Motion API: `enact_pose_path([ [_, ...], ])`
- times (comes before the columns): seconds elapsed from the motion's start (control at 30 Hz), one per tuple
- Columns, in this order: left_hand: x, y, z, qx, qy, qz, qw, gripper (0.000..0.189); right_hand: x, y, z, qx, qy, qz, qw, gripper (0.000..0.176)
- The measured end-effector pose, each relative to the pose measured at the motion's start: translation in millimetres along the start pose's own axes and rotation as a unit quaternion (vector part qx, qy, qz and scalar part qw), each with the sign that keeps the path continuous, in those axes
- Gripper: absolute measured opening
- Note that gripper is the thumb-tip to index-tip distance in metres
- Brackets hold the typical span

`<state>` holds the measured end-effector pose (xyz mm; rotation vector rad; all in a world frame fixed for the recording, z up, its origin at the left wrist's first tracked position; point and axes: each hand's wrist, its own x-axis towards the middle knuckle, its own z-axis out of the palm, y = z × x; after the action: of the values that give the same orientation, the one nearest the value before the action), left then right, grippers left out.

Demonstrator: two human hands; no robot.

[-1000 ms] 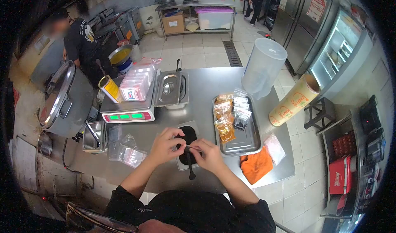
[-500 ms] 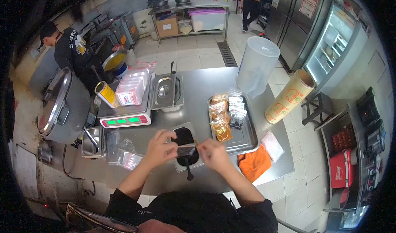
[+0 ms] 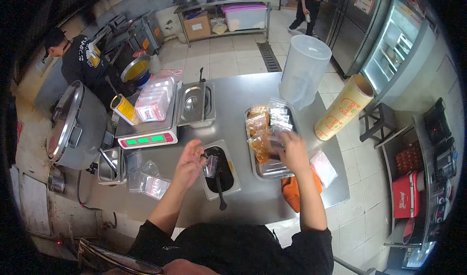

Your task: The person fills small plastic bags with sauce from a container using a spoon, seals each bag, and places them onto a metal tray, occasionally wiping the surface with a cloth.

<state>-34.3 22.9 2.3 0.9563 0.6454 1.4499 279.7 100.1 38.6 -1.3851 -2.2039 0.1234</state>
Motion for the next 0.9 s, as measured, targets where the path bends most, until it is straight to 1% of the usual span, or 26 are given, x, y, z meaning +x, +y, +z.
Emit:
enact_pose_path([
  [0.03, 1.9, -0.5, 1.8, -0.044, 0.013, -0.010, 0.999, 0.072, 3.0, -4.5, -1.3, -0.101, 0.070, -0.055, 0.991, 0.049],
  [0.07, 4.8, -0.8, 4.0, -0.087, 0.026, -0.020, 0.996, 0.074, 4.1, -11.0, 6.8, 0.032, 0.046, -0.025, 0.998, 0.050],
  [0.1, 6.2, -2.0, 6.9, -0.086, 0.025, -0.019, 0.996, 0.074, 0.8, -23.0, 17.7, 0.165, 0.020, 0.006, 0.986, 0.052],
  [0.13, 5.7, -3.9, 10.5, -0.111, 0.042, -0.026, 0.993, 0.075, -7.6, -48.0, 26.0, 0.262, 0.031, -0.003, 0.965, 0.054],
  [0.17, 5.9, -6.1, 14.0, -0.136, 0.058, -0.033, 0.988, 0.077, -14.5, -76.0, 34.3, 0.337, -0.022, 0.026, 0.941, 0.048],
  [0.2, 6.3, -10.2, 16.1, -0.135, 0.054, -0.035, 0.989, 0.077, -15.3, -97.0, 41.0, 0.381, -0.093, 0.062, 0.918, 0.043],
  [0.23, 5.0, -15.9, 16.8, -0.168, 0.059, -0.037, 0.983, 0.077, -17.5, -109.7, 45.2, 0.423, -0.163, 0.099, 0.886, 0.037],
  [0.27, 4.5, -18.7, 17.5, -0.200, 0.066, -0.039, 0.977, 0.078, -22.3, -108.9, 59.2, 0.424, -0.159, 0.101, 0.886, 0.037],
  [0.3, 5.7, -16.8, 17.6, -0.199, 0.062, -0.041, 0.977, 0.078, -25.4, -102.5, 83.6, 0.500, -0.161, 0.128, 0.841, 0.032],
  [0.33, 7.0, -12.6, 16.2, -0.135, 0.035, -0.011, 0.990, 0.073, -26.2, -98.5, 96.1, 0.573, -0.162, 0.152, 0.789, 0.027],
  [0.37, 7.9, -8.2, 13.7, -0.071, 0.009, 0.020, 0.997, 0.068, -26.1, -98.5, 91.9, 0.605, -0.108, 0.138, 0.777, 0.018],
  [0.4, 9.5, -3.6, 5.8, -0.071, 0.008, 0.019, 0.997, 0.068, -25.0, -93.2, 83.3, 0.605, -0.107, 0.139, 0.777, 0.018],
  [0.43, 11.4, 1.3, -6.4, 0.072, 0.024, -0.024, 0.997, 0.063, -23.3, -83.4, 71.2, 0.524, -0.146, 0.129, 0.829, 0.016],
  [0.47, 11.4, 5.7, -15.3, 0.212, 0.037, -0.068, 0.974, 0.062, -22.7, -76.4, 60.7, 0.436, -0.184, 0.120, 0.873, 0.014],
  [0.5, 7.3, 18.3, -10.4, 0.550, -0.016, -0.111, 0.828, 0.072, -23.8, -73.5, 53.3, 0.380, -0.182, 0.120, 0.899, 0.011],
  [0.53, 6.1, 21.1, -8.5, 0.547, -0.025, -0.113, 0.829, 0.072, -27.7, -68.4, 47.3, 0.378, -0.178, 0.129, 0.899, 0.011],
  [0.6, 7.6, 21.7, 1.0, 0.409, -0.138, -0.052, 0.901, 0.070, -41.1, -54.0, 33.0, 0.563, -0.272, 0.096, 0.774, 0.012],
  [0.63, 4.3, 27.2, 10.9, 0.485, -0.137, -0.016, 0.863, 0.070, -52.2, -45.6, 20.5, 0.545, -0.260, 0.101, 0.791, 0.014],
  [0.67, 4.9, 31.2, 25.9, 0.306, -0.050, -0.197, 0.930, 0.075, -69.4, -29.9, 14.8, 0.521, -0.235, 0.139, 0.809, 0.016],
  [0.7, 1.9, 31.5, 29.9, 0.306, -0.054, -0.148, 0.939, 0.092, -87.0, -9.8, 9.0, 0.495, -0.210, 0.174, 0.825, 0.017],
  [0.73, -0.5, 33.1, 32.8, 0.306, -0.056, -0.099, 0.945, 0.109, -103.0, 13.4, -2.3, 0.433, -0.230, 0.229, 0.841, 0.020],
  [0.77, -0.3, 36.8, 49.9, 0.303, -0.067, -0.102, 0.945, 0.109, -124.1, 37.3, -3.2, 0.381, -0.175, 0.226, 0.879, 0.020],
  [0.8, -3.0, 41.7, 77.6, 0.214, -0.127, -0.092, 0.964, 0.108, -134.9, 41.7, -20.2, 0.230, -0.177, 0.299, 0.909, 0.026],
  [0.83, -8.4, 45.8, 108.5, 0.121, -0.182, -0.082, 0.972, 0.108, -159.9, 72.9, 2.8, 0.155, -0.154, 0.397, 0.891, 0.036],
  [0.87, -10.2, 46.7, 146.8, 0.081, -0.196, -0.155, 0.965, 0.106, -173.8, 83.2, 15.3, 0.151, -0.158, 0.403, 0.889, 0.036],
  [0.9, -11.3, 28.7, 160.1, -0.006, -0.280, -0.174, 0.944, 0.102, -186.2, 91.2, 22.9, 0.105, -0.140, 0.432, 0.885, 0.040],
])
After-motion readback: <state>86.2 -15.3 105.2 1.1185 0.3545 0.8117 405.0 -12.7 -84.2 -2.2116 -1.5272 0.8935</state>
